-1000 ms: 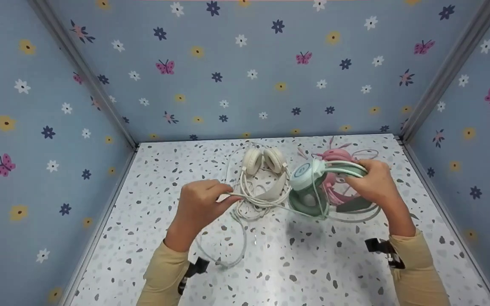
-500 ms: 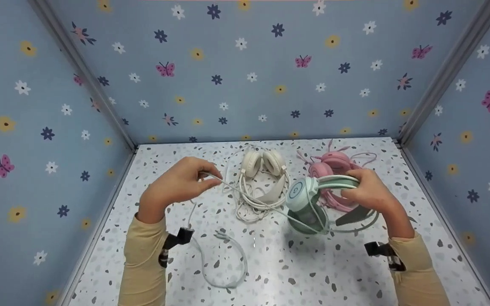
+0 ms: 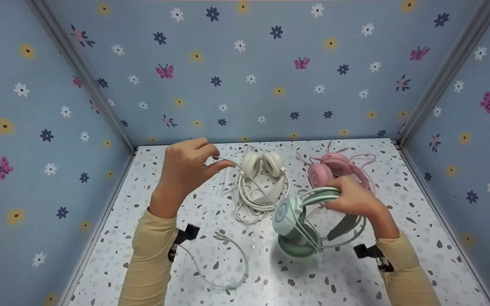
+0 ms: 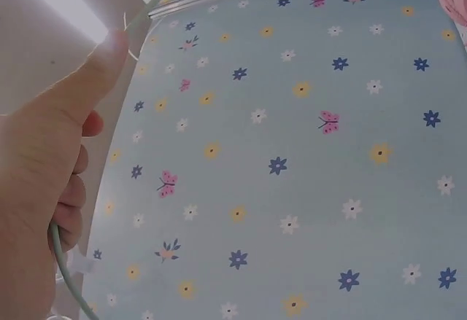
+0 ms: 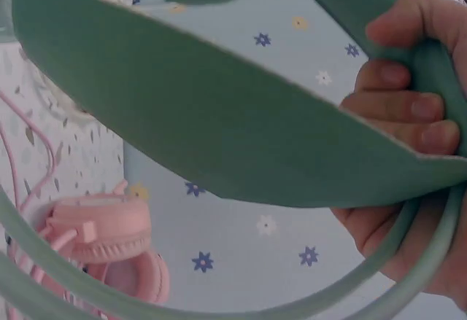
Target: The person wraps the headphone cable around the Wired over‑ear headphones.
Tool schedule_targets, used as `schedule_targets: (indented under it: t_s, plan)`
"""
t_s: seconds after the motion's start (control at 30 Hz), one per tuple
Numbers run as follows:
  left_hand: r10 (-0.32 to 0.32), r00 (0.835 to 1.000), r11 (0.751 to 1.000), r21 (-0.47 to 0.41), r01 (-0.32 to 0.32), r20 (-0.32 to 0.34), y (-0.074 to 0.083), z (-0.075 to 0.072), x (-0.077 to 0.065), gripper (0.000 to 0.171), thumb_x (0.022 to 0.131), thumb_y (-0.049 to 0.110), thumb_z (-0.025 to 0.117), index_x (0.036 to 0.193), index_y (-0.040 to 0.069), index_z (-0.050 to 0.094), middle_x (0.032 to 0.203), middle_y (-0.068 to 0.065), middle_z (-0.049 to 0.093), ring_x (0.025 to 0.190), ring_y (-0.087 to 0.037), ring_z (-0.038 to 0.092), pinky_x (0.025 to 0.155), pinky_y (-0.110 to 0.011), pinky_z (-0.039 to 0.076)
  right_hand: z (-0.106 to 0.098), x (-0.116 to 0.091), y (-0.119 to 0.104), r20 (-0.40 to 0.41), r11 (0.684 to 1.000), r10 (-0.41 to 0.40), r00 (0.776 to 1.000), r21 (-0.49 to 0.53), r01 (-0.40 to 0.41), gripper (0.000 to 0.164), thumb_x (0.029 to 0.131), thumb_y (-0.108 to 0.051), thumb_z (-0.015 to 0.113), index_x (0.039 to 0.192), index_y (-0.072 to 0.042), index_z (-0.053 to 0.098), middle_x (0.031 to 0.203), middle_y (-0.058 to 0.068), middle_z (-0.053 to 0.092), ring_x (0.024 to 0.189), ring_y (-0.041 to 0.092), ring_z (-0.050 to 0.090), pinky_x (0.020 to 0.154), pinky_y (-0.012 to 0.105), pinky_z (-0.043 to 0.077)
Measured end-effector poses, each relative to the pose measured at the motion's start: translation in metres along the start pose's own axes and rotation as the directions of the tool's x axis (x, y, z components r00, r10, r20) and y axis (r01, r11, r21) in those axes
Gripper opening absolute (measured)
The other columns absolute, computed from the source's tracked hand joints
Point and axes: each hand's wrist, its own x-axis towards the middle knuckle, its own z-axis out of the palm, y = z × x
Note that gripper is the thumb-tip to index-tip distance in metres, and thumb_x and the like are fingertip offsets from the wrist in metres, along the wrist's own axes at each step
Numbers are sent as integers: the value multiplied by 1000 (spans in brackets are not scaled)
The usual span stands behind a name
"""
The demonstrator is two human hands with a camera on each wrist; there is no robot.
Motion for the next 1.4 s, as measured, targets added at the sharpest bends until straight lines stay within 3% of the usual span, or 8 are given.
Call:
schedule_targets:
  t_s: [0.23, 0.37, 0.47, 0.6, 0.8, 0.97, 1.2, 1.4]
  plan:
    - [-97, 988, 986, -126, 113, 122, -21, 36, -2, 26, 88, 38, 71, 80, 14, 67, 67, 1, 54, 54, -13, 47, 48, -30, 38, 7, 2, 1, 162, 956, -232, 959, 218, 194, 25, 60, 10, 58, 66, -13, 48, 59, -9, 38, 52, 3, 33, 45, 24, 26]
    - [-191, 964, 927, -288, 239, 185, -35, 63, -21, 22, 86, 34, 74, 82, 13, 70, 68, 3, 55, 57, -11, 44, 54, -30, 38, 11, 3, 12, 142, 828, -439, 887, 446, 338, 23, 61, 11, 59, 67, -8, 48, 57, -2, 36, 51, 7, 32, 47, 27, 28]
    - [-268, 925, 854, -378, 357, 269, -39, 84, -42, 22, 85, 35, 75, 83, 14, 72, 69, 5, 57, 56, -10, 41, 56, -30, 38, 16, 5, 21, 54, 624, -581, 812, 671, 402, 17, 72, 11, 60, 76, -4, 56, 62, 0, 44, 58, 9, 40, 58, 27, 37]
    - [-350, 828, 708, -455, 540, 438, -34, 108, -70, 21, 89, 36, 69, 84, 15, 73, 66, 5, 57, 53, -13, 42, 55, -30, 39, 25, 8, 35, -81, 237, -664, 743, 920, 313, 28, 84, 13, 53, 106, 2, 65, 88, 3, 64, 71, 12, 49, 71, 26, 45]
    - [-414, 698, 466, -523, 713, 584, -8, 131, -108, 25, 98, 30, 58, 89, 12, 73, 66, -1, 55, 53, -13, 39, 54, -27, 36, 35, 8, 53, -250, -154, -615, 748, 968, 198, 30, 77, 16, 37, 97, 2, 54, 67, 2, 36, 51, 10, 26, 45, 23, 21]
    - [-402, 688, 369, -581, 726, 604, 28, 125, -114, 25, 102, 10, 51, 93, -5, 69, 70, 1, 53, 61, -9, 41, 62, -27, 39, 39, 6, 61, -315, -231, -488, 814, 946, 227, 13, 81, 9, 38, 83, -2, 45, 62, 2, 26, 50, 11, 22, 47, 26, 15]
    - [-408, 656, 334, -565, 755, 635, 67, 150, -145, 30, 105, 12, 43, 97, -3, 68, 73, 1, 53, 64, -8, 44, 65, -31, 43, 36, 9, 59, -358, -183, -411, 839, 934, 308, 16, 80, 8, 29, 82, 0, 43, 60, 3, 24, 48, 13, 22, 48, 28, 16]
    - [-400, 627, 324, -537, 779, 668, 97, 159, -169, 34, 107, 21, 40, 96, 6, 69, 61, 4, 40, 50, -9, 31, 54, -26, 34, 29, 3, 59, -445, -226, -200, 873, 888, 401, 21, 83, 10, 31, 70, -7, 34, 56, 1, 19, 46, 13, 19, 50, 28, 16]
